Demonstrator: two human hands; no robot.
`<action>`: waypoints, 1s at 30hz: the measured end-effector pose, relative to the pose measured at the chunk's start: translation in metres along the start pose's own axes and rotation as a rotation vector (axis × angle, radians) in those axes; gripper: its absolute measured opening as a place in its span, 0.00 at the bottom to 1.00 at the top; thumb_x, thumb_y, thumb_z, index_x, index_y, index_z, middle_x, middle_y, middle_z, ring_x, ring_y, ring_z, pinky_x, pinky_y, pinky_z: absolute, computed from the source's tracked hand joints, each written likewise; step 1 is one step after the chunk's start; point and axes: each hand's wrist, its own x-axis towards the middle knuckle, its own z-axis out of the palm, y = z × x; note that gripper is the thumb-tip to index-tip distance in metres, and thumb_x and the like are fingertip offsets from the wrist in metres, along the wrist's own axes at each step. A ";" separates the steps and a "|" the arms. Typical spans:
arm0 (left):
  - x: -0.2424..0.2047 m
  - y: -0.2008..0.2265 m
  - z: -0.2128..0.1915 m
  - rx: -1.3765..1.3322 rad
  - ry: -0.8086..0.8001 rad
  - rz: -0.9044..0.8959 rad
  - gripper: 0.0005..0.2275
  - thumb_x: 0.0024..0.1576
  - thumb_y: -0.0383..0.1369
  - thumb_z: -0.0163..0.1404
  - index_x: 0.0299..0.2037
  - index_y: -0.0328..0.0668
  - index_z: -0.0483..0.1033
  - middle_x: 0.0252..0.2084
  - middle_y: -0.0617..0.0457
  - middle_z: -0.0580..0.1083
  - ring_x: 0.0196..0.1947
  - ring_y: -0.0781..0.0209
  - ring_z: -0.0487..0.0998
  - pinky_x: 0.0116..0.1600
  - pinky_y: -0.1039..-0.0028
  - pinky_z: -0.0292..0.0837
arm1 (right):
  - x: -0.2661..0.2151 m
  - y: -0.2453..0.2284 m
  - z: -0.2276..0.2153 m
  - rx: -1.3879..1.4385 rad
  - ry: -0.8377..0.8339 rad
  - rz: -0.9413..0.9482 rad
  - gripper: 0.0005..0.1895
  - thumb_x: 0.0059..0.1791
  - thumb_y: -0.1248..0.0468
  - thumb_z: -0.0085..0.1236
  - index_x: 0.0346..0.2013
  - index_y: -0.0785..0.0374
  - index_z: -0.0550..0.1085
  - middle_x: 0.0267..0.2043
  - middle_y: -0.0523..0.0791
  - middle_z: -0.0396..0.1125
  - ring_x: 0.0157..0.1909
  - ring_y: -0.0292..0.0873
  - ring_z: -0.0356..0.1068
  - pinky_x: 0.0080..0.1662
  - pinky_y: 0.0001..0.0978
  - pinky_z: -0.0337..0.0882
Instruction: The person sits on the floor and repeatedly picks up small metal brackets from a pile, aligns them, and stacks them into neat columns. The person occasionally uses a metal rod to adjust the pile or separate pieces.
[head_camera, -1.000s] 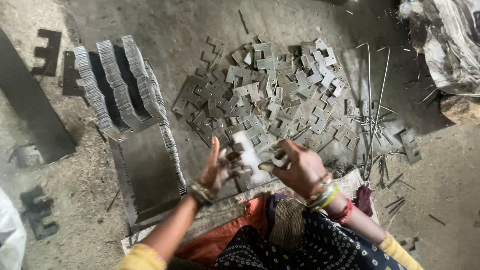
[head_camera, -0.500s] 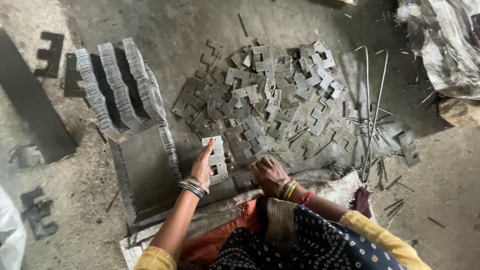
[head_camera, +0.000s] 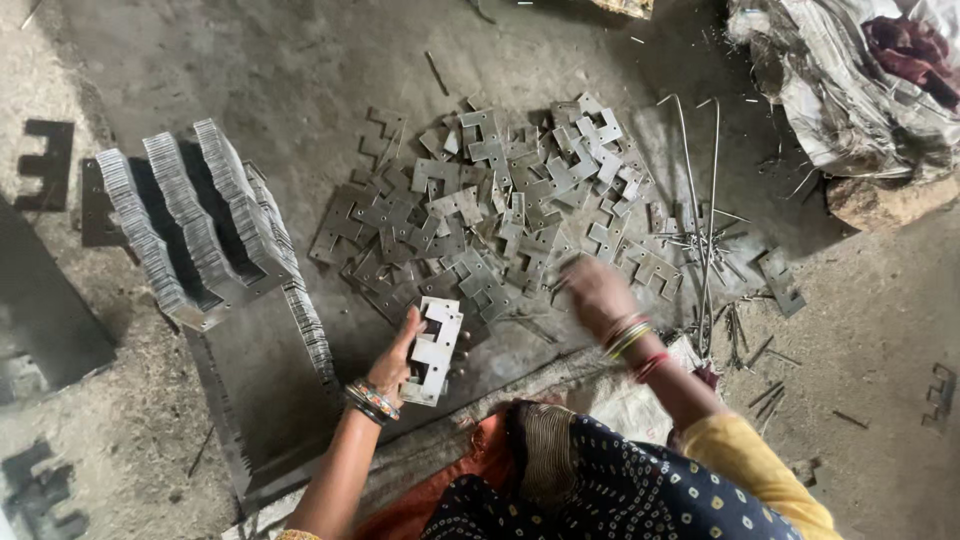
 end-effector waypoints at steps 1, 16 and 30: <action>-0.005 0.003 0.007 0.010 -0.068 0.017 0.34 0.57 0.62 0.42 0.58 0.38 0.71 0.40 0.50 0.79 0.32 0.60 0.81 0.34 0.68 0.78 | 0.012 0.030 -0.012 -0.333 0.257 -0.286 0.11 0.54 0.70 0.45 0.47 0.58 0.74 0.45 0.51 0.72 0.45 0.49 0.73 0.48 0.40 0.76; 0.072 -0.059 0.021 0.297 0.205 0.313 0.30 0.59 0.54 0.48 0.63 0.37 0.71 0.56 0.49 0.77 0.56 0.58 0.74 0.61 0.66 0.65 | 0.059 0.095 -0.016 0.210 0.133 -0.026 0.17 0.47 0.61 0.64 0.51 0.55 0.77 0.46 0.46 0.80 0.41 0.43 0.79 0.43 0.30 0.78; 0.061 -0.027 0.020 0.172 0.222 0.244 0.35 0.56 0.56 0.49 0.65 0.35 0.66 0.63 0.52 0.71 0.63 0.63 0.70 0.68 0.67 0.60 | 0.233 0.022 -0.044 0.037 0.839 -0.303 0.38 0.27 0.65 0.73 0.50 0.73 0.74 0.46 0.59 0.70 0.46 0.62 0.71 0.43 0.50 0.74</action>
